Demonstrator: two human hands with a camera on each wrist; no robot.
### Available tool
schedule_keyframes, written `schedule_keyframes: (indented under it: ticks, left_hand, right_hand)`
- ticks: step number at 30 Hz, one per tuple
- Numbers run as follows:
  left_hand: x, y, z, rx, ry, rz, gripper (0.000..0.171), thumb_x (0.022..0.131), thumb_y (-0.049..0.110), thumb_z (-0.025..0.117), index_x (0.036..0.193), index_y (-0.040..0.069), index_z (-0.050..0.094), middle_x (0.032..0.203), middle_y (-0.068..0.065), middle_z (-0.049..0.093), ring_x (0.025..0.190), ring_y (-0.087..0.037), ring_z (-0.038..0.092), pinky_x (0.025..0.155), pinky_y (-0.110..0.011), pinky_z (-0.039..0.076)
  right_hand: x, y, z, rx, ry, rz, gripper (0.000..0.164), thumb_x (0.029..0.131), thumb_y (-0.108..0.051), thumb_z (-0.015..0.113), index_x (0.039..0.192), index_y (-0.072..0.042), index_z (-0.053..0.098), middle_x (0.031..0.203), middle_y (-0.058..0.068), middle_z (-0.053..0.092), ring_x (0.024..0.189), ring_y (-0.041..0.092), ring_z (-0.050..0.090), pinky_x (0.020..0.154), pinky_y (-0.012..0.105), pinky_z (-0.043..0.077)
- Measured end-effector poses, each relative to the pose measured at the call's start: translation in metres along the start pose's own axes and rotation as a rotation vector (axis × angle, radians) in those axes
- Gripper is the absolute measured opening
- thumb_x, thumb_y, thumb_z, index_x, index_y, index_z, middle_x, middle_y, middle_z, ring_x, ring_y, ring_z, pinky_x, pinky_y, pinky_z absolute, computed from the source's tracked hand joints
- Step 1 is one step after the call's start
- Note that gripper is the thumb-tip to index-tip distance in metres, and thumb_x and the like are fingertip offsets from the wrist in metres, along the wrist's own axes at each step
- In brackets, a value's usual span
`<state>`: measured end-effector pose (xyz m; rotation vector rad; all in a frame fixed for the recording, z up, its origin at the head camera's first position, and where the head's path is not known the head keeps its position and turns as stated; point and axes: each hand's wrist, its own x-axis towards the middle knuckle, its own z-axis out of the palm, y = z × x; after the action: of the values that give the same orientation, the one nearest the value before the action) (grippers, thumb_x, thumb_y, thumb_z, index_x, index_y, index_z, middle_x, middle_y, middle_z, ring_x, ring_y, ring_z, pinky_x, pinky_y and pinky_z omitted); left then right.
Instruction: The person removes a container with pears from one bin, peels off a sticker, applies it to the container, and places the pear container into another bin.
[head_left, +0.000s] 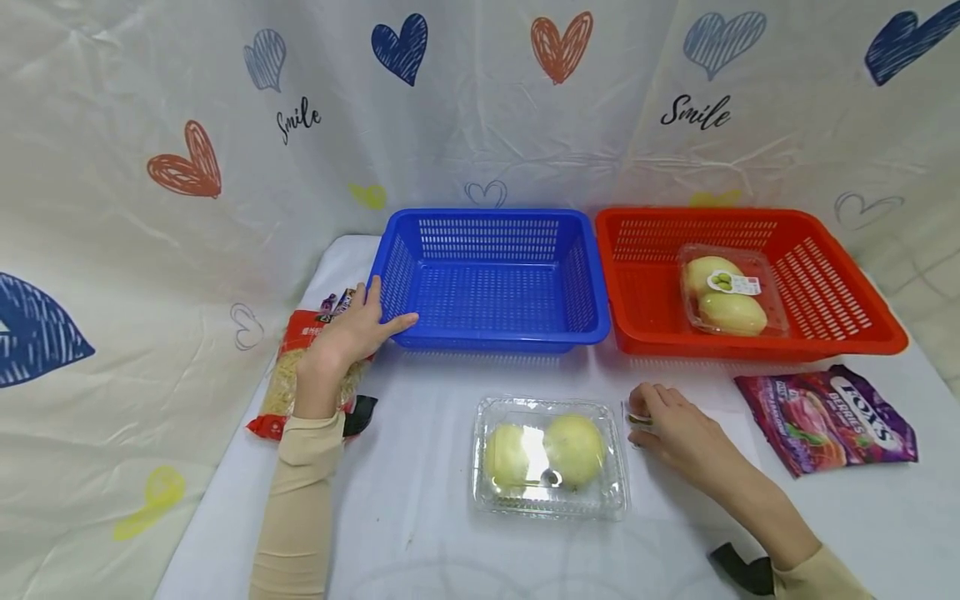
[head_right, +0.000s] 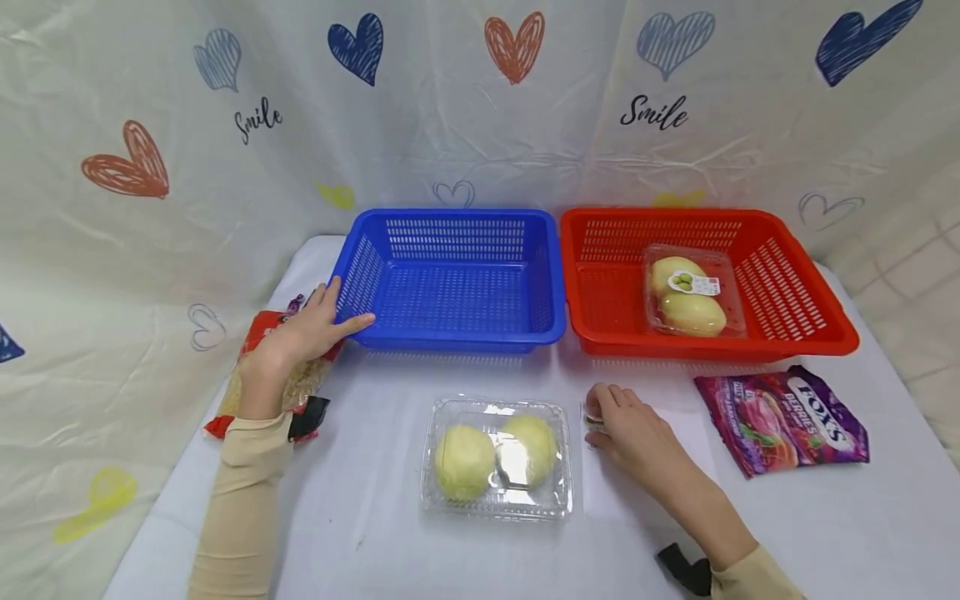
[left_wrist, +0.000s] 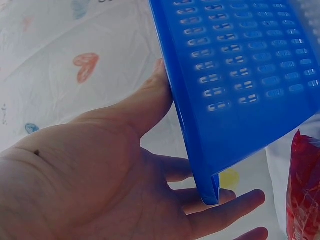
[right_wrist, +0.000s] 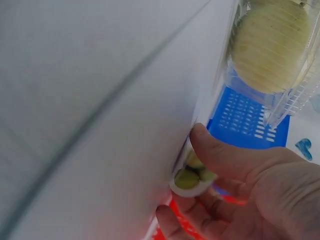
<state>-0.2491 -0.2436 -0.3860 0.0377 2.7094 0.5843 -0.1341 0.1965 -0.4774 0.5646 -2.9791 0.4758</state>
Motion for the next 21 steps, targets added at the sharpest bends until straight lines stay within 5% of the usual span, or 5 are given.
schedule_keyframes:
  ticks: [9, 15, 21]
  left_hand:
    - [-0.002, 0.001, -0.004, 0.003, 0.010, 0.005, 0.105, 0.100, 0.069, 0.042, 0.163, 0.008, -0.017, 0.172, -0.024, -0.013, 0.154, -0.058, 0.015, 0.122, -0.069, 0.025]
    - [-0.001, 0.001, -0.004, 0.027, 0.026, 0.005, 0.104, 0.101, 0.067, 0.042, 0.163, 0.006, -0.014, 0.171, -0.026, -0.010, 0.156, -0.055, 0.011, 0.124, -0.068, 0.020]
    - [-0.004, 0.013, 0.005, 0.137, 0.161, 0.085, 0.091, 0.105, 0.053, 0.050, 0.165, 0.003, 0.003, 0.170, -0.029, -0.012, 0.159, -0.048, -0.010, 0.129, -0.063, -0.002]
  right_hand:
    - [-0.001, 0.005, -0.009, 0.016, -0.012, -0.121, 0.029, 0.083, 0.001, 0.078, 0.089, -0.017, 0.056, 0.081, -0.008, 0.052, 0.080, 0.010, 0.052, 0.070, 0.032, 0.049]
    - [-0.009, 0.011, -0.038, 0.254, -0.207, -0.135, 0.015, 0.099, -0.006, 0.063, 0.103, -0.017, 0.053, 0.107, -0.001, 0.076, 0.089, 0.003, 0.064, 0.071, 0.023, 0.054]
    - [-0.008, -0.011, -0.048, 0.291, -0.034, -0.193, 0.022, 0.095, -0.007, 0.070, 0.101, -0.024, 0.058, 0.089, -0.018, 0.065, 0.084, -0.004, 0.063, 0.073, 0.020, 0.057]
